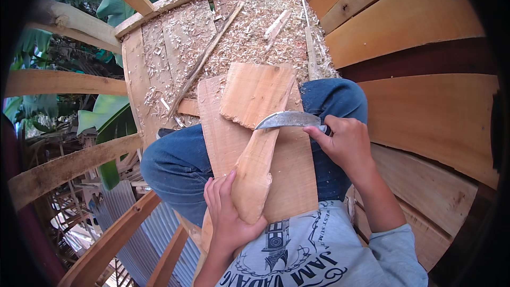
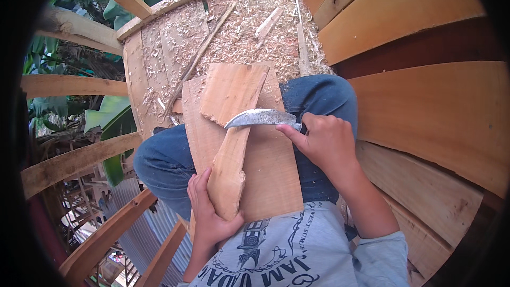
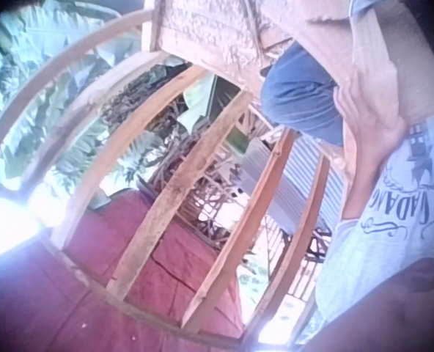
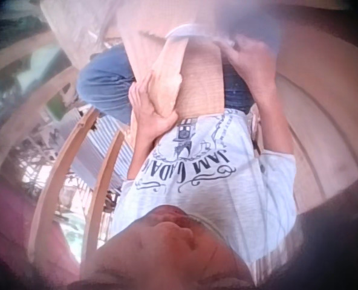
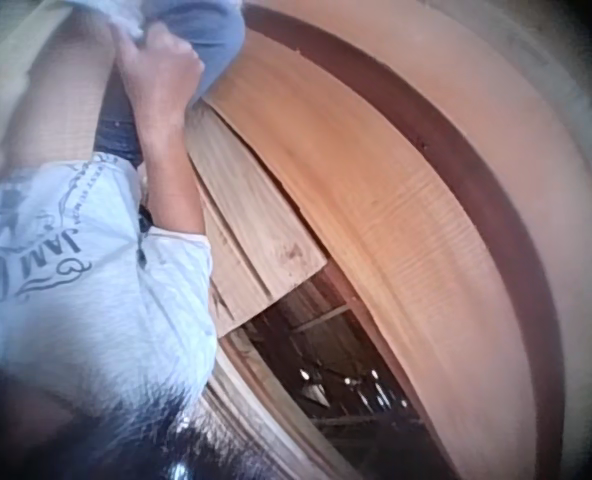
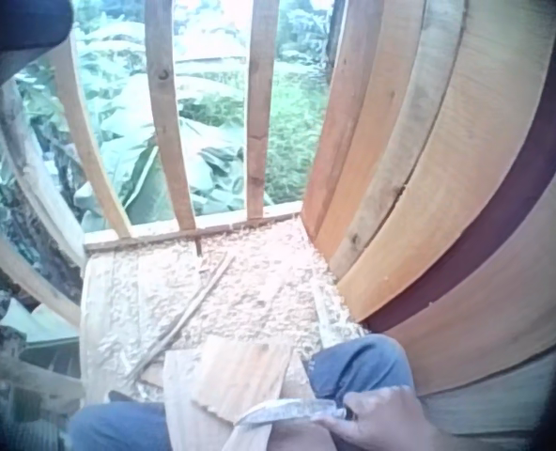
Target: The person carves a rectangular wooden plank using a curved knife. They hold the plank on their lap and repeatedly shave off thin layers of wood, creating wood shavings that accumulate on the platform.
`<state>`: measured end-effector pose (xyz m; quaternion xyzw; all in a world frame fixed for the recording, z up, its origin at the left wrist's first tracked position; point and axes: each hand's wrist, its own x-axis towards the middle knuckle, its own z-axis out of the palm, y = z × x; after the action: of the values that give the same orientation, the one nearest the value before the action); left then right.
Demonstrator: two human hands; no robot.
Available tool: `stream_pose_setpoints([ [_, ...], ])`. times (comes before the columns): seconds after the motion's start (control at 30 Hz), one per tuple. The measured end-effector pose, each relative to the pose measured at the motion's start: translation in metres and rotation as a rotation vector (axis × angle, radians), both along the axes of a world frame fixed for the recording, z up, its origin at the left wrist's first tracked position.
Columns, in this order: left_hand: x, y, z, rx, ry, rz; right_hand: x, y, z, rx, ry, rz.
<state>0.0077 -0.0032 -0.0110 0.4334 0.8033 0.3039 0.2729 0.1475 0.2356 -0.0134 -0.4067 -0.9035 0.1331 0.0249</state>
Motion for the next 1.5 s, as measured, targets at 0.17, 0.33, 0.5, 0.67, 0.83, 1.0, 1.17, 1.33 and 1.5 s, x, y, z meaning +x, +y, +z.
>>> stream_pose_setpoints([
  [0.17,-0.002,-0.001,0.000,0.024,0.009,0.018,-0.002,-0.016,0.011,-0.112,0.000,-0.009],
  [0.33,-0.001,0.002,0.001,0.034,0.014,0.022,0.001,-0.040,0.026,-0.218,-0.071,0.096],
  [0.5,0.005,-0.001,-0.008,0.095,-0.014,0.075,0.003,-0.032,0.017,-0.087,-0.118,0.119],
  [0.67,0.006,0.000,-0.010,0.103,0.013,0.060,0.004,-0.012,0.005,0.041,-0.128,0.093],
  [0.83,0.007,-0.004,-0.008,0.103,0.033,0.059,0.008,0.046,0.010,0.077,-0.134,-0.189],
  [1.0,0.005,-0.001,-0.007,0.136,-0.021,0.113,0.004,-0.013,0.030,-0.205,-0.088,0.056],
  [1.17,0.006,-0.001,-0.010,0.118,0.009,0.091,0.006,-0.038,0.009,-0.174,-0.095,0.142],
  [1.33,0.006,-0.002,-0.009,0.079,0.002,0.096,0.003,-0.009,-0.004,-0.024,-0.107,0.081],
  [1.5,0.006,-0.006,-0.010,0.118,-0.025,0.124,0.008,0.037,-0.011,0.125,-0.071,-0.254],
])
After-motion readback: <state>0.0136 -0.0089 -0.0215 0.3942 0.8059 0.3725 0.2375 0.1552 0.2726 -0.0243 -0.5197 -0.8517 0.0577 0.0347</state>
